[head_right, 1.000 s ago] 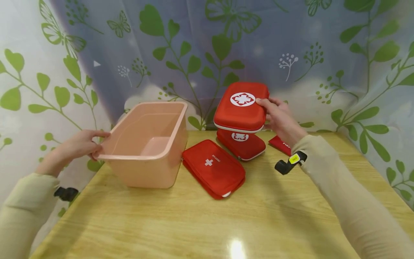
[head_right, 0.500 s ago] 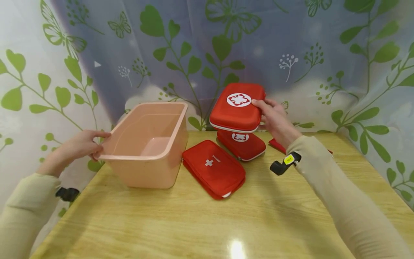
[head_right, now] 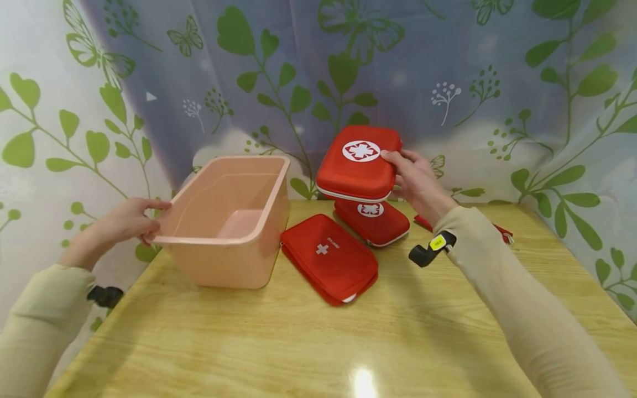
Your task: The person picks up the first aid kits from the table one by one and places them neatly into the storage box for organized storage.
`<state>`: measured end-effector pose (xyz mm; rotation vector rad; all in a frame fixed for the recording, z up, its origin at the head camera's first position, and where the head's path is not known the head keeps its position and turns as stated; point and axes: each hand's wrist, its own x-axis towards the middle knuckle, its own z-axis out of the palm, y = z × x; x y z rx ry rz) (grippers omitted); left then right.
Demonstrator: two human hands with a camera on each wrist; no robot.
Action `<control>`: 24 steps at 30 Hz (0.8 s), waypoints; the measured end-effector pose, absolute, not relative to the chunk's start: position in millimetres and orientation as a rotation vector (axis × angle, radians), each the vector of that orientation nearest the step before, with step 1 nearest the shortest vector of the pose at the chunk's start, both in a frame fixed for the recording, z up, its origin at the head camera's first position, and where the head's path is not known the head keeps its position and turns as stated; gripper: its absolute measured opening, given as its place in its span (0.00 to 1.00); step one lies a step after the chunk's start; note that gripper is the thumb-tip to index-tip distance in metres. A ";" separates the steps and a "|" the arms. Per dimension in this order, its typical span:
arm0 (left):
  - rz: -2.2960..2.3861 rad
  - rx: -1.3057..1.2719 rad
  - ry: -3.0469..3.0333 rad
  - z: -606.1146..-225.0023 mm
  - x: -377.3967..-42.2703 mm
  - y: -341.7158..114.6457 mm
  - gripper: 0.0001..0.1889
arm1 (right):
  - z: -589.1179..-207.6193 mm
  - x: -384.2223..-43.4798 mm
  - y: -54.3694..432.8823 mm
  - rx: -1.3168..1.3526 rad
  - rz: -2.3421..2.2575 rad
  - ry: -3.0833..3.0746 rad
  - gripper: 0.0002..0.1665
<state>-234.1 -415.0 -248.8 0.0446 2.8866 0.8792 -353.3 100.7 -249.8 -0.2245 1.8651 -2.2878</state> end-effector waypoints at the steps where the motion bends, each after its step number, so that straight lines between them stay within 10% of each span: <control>1: 0.881 0.045 2.888 -248.9 -233.9 -414.9 0.35 | -249.7 -353.5 98.9 -0.230 -2.293 1.862 0.44; 24: 0.889 0.023 2.904 -249.6 -233.2 -414.3 0.34 | -249.0 -356.2 69.6 -0.222 -2.311 1.819 0.41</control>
